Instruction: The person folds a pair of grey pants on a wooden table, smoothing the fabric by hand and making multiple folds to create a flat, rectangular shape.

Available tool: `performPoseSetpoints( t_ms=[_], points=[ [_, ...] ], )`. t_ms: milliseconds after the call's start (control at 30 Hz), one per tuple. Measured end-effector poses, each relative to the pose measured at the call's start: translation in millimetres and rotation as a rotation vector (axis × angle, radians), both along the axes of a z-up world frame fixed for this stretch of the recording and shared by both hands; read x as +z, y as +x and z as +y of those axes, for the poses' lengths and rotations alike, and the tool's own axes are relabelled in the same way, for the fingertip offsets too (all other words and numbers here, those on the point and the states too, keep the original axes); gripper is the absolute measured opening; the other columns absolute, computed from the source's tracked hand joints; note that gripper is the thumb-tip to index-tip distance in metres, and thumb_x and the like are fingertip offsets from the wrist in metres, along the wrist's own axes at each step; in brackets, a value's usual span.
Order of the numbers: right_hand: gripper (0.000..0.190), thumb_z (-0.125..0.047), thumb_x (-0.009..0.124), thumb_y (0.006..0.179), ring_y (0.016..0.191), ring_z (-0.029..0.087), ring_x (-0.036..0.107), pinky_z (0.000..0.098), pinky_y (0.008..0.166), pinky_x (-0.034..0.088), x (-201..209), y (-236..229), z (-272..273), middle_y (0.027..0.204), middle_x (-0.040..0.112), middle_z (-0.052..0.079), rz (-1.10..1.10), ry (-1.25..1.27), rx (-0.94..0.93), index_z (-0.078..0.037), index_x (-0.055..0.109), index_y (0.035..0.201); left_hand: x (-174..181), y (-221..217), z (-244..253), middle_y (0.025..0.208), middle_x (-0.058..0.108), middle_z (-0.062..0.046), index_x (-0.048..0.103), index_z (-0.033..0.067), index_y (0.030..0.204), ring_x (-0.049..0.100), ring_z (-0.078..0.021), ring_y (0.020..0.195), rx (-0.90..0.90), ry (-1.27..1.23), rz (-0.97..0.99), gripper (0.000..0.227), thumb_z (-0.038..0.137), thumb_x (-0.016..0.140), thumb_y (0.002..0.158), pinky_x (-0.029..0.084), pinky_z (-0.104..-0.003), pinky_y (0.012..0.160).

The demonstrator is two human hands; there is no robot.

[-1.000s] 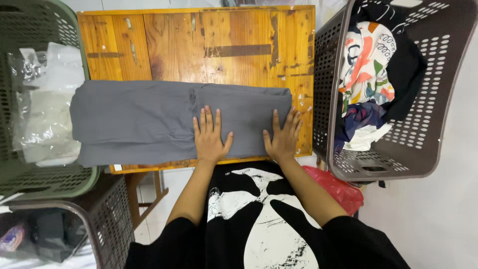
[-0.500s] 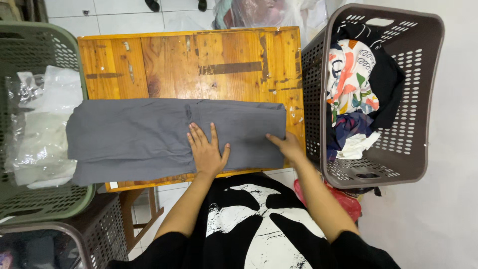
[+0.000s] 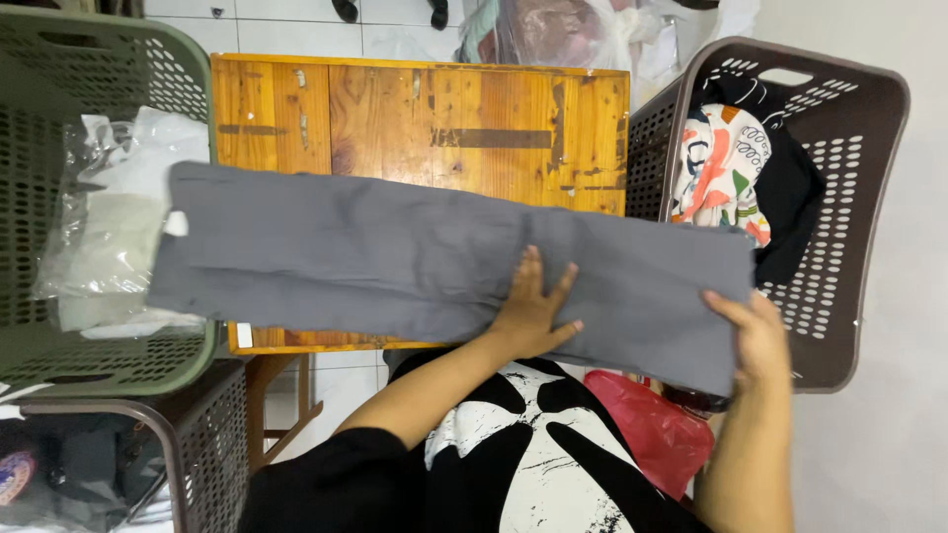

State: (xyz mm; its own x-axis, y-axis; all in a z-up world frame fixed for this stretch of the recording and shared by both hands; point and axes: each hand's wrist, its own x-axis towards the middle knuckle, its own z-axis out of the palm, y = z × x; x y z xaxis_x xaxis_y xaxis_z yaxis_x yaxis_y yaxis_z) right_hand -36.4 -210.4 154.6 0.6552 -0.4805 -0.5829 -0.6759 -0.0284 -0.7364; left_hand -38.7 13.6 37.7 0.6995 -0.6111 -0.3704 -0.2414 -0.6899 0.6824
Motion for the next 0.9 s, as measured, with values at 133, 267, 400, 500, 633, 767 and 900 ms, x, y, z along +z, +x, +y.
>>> performPoseSetpoints(
  t_ms=[133, 267, 400, 500, 633, 767, 900],
  points=[
    [0.029, -0.016, 0.062, 0.068, 0.066, 0.016, 0.055, 0.0284, 0.059, 0.045, 26.7, -15.6, -41.1, 0.082, 0.059, 0.002, 0.012, -0.154, -0.004, -0.011, 0.06, 0.097, -20.9, -4.1, -18.2, 0.134, -0.032, -0.023, 0.001, 0.0213, 0.138, -0.019, -0.0427, 0.128, -0.21, -0.217, 0.066, 0.072, 0.046, 0.042, 0.084, 0.006, -0.055, 0.103],
    [0.027, -0.02, 0.059, 0.075, 0.071, 0.014, 0.052, 0.0267, 0.061, 0.042, 53.8, -28.9, -71.5, 0.089, 0.057, 0.0, -0.043, -0.22, 0.044, -0.013, 0.055, 0.102, -17.4, -0.2, -15.4, 0.141, 0.008, -0.015, 0.035, 0.0159, 0.128, 0.007, -0.0261, 0.132, 0.225, -0.794, 0.466, 0.048, 0.031, 0.048, 0.084, 0.012, -0.042, 0.105],
    [0.024, -0.013, 0.056, 0.08, 0.077, 0.014, 0.053, 0.026, 0.068, 0.045, 56.2, -22.3, -53.8, 0.092, 0.057, 0.005, -0.146, -0.244, 0.165, -0.006, 0.052, 0.102, -52.7, 18.6, 0.5, 0.121, 0.052, -0.005, 0.052, 0.0108, 0.117, 0.045, -0.0131, 0.114, 0.543, -0.912, 0.538, 0.038, 0.027, 0.05, 0.083, 0.027, -0.026, 0.099],
    [0.036, -0.01, 0.058, 0.075, 0.089, 0.016, 0.053, 0.0293, 0.077, 0.042, 64.1, -3.9, 12.1, 0.102, 0.057, 0.008, -0.141, -0.387, 0.323, -0.005, 0.051, 0.109, -12.2, 34.0, 21.1, 0.124, 0.048, -0.006, 0.048, 0.0127, 0.12, 0.05, -0.0171, 0.109, 0.625, -0.988, 0.775, 0.041, 0.029, 0.048, 0.082, 0.04, -0.03, 0.087],
    [0.05, -0.012, 0.067, 0.07, 0.08, 0.04, 0.056, 0.0489, 0.069, 0.044, 46.7, 4.3, 84.4, 0.084, 0.055, 0.027, -0.166, -0.421, 0.476, 0.007, 0.048, 0.113, 52.9, 36.9, 40.0, 0.133, 0.031, -0.023, 0.031, 0.0079, 0.133, 0.032, -0.0408, 0.122, 0.564, -1.208, 0.827, 0.059, 0.032, 0.053, 0.084, 0.03, -0.05, 0.094],
    [0.044, -0.017, 0.069, 0.068, 0.073, 0.03, 0.06, 0.0404, 0.066, 0.047, 21.0, 15.0, 142.2, 0.068, 0.06, 0.014, -0.15, -0.39, 0.709, -0.002, 0.055, 0.107, 65.8, 39.8, 55.4, 0.133, 0.03, -0.024, 0.026, 0.0159, 0.136, 0.028, -0.0401, 0.123, 0.703, -0.911, 0.778, 0.084, 0.044, 0.066, 0.068, 0.029, -0.05, 0.096],
    [0.042, -0.031, 0.062, 0.079, 0.092, 0.031, 0.056, 0.0407, 0.075, 0.046, -37.0, 13.4, 118.9, 0.092, 0.057, 0.011, -0.289, -0.707, 0.681, -0.017, 0.054, 0.118, 16.0, 31.7, 65.7, 0.116, 0.05, -0.022, 0.039, 0.0093, 0.129, 0.047, -0.0357, 0.111, 0.943, -0.707, 0.597, 0.057, 0.013, 0.061, 0.076, 0.04, -0.041, 0.087]
  ],
)
